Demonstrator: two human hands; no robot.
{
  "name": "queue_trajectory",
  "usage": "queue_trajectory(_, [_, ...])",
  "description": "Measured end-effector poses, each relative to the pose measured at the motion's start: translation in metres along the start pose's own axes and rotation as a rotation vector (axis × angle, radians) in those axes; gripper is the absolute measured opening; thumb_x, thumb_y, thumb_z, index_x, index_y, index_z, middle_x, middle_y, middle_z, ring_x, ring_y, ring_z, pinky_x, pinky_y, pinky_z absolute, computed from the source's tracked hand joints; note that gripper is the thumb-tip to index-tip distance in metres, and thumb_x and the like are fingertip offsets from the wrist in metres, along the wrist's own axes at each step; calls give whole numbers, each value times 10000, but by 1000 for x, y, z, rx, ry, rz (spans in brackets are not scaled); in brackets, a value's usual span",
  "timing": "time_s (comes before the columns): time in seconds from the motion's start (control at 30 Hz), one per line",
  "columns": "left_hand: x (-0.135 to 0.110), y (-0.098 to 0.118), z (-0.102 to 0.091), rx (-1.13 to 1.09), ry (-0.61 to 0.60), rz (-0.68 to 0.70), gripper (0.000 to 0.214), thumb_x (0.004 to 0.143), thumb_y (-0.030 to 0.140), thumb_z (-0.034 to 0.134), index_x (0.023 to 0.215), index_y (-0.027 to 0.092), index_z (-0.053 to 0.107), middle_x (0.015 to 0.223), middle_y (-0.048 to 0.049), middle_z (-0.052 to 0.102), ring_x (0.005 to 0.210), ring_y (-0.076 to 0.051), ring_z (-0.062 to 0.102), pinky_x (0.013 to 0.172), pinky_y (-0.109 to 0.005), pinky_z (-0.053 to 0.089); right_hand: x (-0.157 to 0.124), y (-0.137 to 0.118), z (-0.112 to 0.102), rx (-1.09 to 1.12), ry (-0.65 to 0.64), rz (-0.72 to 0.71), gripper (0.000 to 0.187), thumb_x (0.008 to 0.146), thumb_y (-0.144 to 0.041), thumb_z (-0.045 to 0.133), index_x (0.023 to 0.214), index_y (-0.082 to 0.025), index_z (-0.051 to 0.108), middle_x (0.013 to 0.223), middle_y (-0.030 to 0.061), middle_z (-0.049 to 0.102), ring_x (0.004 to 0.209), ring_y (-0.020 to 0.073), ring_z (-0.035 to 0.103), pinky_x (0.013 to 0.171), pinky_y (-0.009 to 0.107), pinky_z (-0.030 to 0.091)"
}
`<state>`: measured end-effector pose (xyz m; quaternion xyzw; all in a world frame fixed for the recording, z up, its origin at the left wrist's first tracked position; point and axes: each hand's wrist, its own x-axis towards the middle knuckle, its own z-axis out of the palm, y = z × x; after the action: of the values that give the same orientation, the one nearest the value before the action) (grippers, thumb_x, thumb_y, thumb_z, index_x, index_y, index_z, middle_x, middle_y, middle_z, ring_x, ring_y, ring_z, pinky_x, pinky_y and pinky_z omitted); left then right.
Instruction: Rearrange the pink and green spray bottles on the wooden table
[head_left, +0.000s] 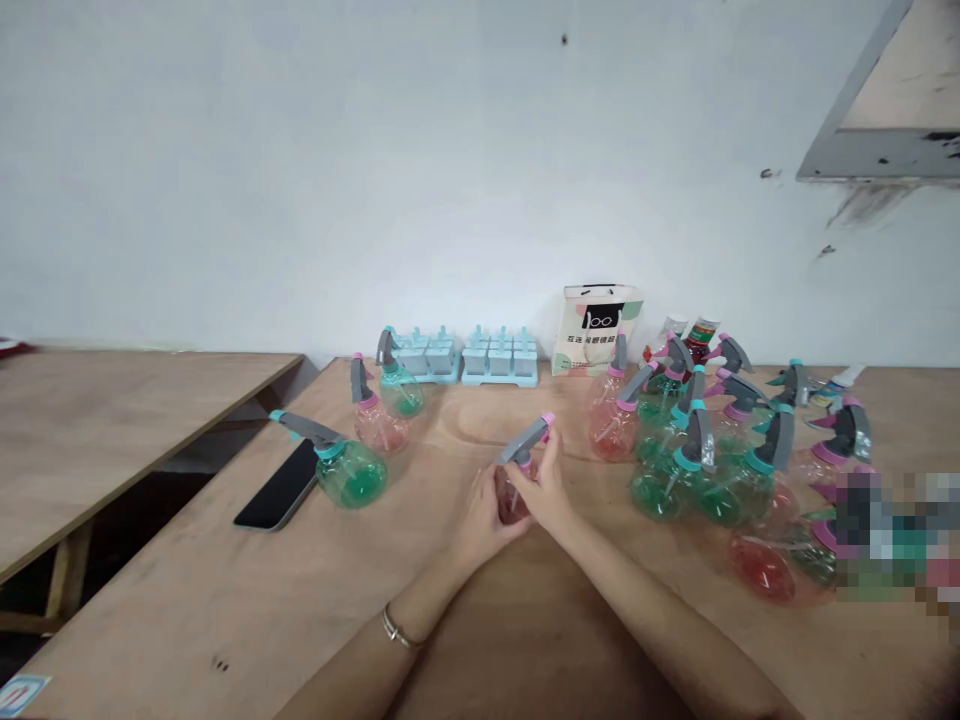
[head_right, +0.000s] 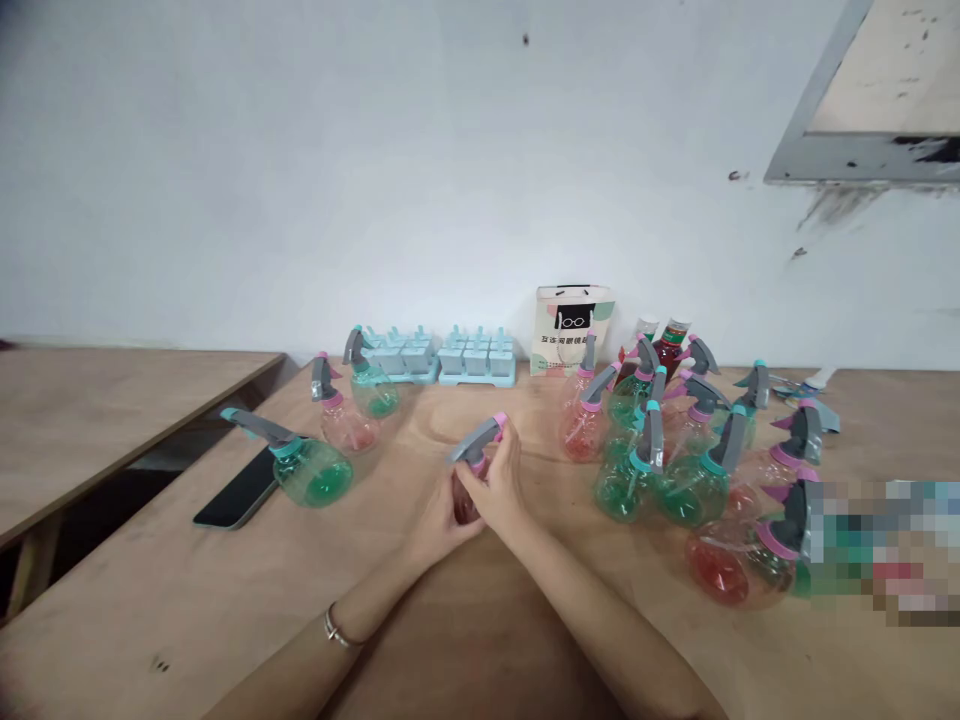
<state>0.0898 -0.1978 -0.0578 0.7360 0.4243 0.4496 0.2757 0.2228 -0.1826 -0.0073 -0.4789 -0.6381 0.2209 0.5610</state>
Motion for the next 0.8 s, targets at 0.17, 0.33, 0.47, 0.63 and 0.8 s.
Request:
queue_trajectory(0.17, [1,5,-18,242,-65,59,950,626,584,797,1414,216,414,1375,-179,564,1281,-388,530,1154,-607,259,10,-1,-6,231,30,137,688,759,-390,666,1366,-216,392,1292,134,536,1239,277,502,1072,487,404])
queue_trajectory(0.33, [0,-14,-97,465,407,321,814,616,716,702,1241,229,517,1207,-133,601,1179,-351,569,1070,-502,400,33,-20,-24,803,1,474,458,722,-532,683,1063,-248,573,908,15,709,937,231,688,879,381,550])
queue_trajectory(0.47, [-7,-22,-162,669,1262,440,833,693,773,565,1261,173,452,1240,-158,496,1237,-360,489,1043,-544,409,46,-43,-43,1084,-52,579,419,681,-557,690,931,-228,621,861,47,751,958,283,723,843,421,587])
queue_trajectory(0.63, [-5,-23,-188,488,1215,-50,1071,678,541,775,1441,58,199,1523,-270,263,1479,-363,230,1214,-523,218,49,-56,-56,1144,-117,584,433,671,-514,658,983,-215,655,897,87,765,1047,324,707,876,477,594])
queue_trajectory(0.8, [11,-40,-172,155,1021,-391,1066,598,443,852,1417,140,240,1351,-193,491,1250,-340,534,1107,-546,387,48,-57,-58,1135,-175,560,453,696,-538,647,1003,-205,673,889,100,765,1061,322,704,897,483,590])
